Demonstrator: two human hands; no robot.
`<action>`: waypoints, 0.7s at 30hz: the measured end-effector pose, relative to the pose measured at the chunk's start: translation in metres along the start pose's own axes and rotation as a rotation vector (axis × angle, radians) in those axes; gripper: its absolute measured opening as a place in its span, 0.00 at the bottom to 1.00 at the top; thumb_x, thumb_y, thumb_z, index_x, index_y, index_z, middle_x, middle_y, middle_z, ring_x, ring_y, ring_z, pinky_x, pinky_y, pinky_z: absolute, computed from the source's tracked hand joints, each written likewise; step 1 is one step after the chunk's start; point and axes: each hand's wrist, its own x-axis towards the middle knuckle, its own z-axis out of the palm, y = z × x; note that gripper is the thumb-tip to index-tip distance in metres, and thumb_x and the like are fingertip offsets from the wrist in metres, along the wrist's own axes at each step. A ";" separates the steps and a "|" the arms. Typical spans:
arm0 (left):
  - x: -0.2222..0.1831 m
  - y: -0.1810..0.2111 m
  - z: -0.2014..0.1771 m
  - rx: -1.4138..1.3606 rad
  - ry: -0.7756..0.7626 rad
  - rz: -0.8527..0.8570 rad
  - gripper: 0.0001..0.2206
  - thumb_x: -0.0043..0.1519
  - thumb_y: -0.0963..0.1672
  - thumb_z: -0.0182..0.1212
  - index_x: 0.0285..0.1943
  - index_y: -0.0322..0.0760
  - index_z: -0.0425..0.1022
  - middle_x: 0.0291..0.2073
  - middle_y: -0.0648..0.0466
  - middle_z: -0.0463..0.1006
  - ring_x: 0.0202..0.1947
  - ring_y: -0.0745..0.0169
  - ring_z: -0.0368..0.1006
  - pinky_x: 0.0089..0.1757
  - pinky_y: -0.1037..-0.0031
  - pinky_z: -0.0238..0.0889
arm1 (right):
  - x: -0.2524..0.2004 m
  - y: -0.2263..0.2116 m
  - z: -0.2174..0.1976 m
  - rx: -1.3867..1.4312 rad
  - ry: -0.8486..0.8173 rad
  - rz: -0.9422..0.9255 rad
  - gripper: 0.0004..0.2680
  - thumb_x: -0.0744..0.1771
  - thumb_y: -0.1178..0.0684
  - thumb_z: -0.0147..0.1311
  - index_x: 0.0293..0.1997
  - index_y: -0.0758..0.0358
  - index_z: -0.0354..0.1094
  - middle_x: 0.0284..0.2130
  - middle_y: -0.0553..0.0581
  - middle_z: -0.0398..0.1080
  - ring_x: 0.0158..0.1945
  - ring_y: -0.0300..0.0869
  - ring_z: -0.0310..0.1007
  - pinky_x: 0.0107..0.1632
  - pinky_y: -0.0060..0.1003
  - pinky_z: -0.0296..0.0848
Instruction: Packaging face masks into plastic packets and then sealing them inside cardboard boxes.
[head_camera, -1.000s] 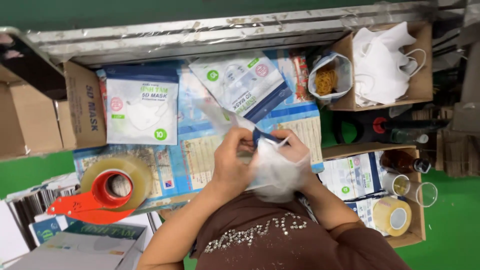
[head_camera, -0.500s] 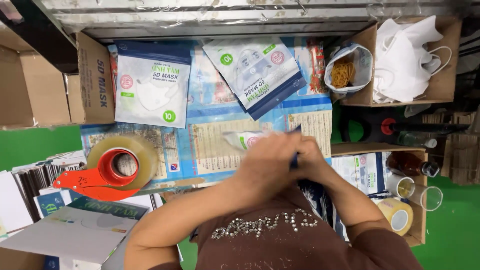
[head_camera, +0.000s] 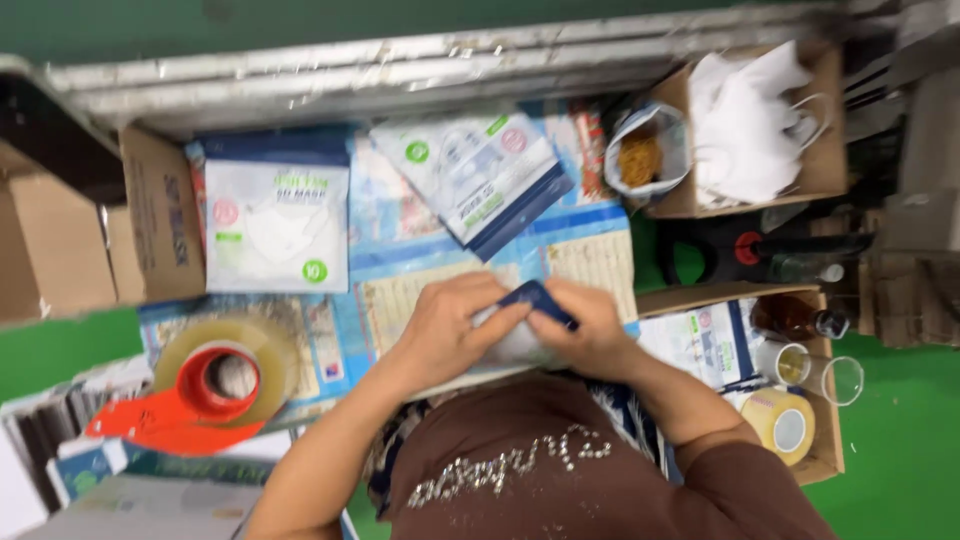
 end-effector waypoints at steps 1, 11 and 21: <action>-0.003 -0.001 0.003 0.024 0.053 0.034 0.05 0.61 0.42 0.66 0.37 0.32 0.80 0.28 0.47 0.77 0.29 0.48 0.75 0.33 0.64 0.66 | 0.000 -0.003 0.003 -0.013 -0.024 -0.017 0.04 0.66 0.59 0.60 0.38 0.68 0.70 0.28 0.58 0.67 0.30 0.45 0.69 0.34 0.38 0.68; -0.017 -0.021 -0.006 0.146 0.406 -0.040 0.07 0.60 0.41 0.69 0.33 0.31 0.77 0.23 0.49 0.70 0.21 0.58 0.66 0.27 0.67 0.57 | -0.026 0.018 0.000 0.149 -0.086 -0.022 0.04 0.68 0.58 0.57 0.40 0.70 0.70 0.31 0.57 0.70 0.31 0.40 0.70 0.35 0.34 0.69; -0.025 -0.068 -0.061 -0.132 0.396 -0.578 0.29 0.52 0.48 0.75 0.59 0.29 0.68 0.45 0.46 0.81 0.43 0.61 0.78 0.43 0.70 0.73 | 0.038 0.017 0.013 0.365 0.005 0.208 0.08 0.68 0.57 0.56 0.50 0.68 0.73 0.34 0.50 0.75 0.36 0.33 0.70 0.39 0.29 0.70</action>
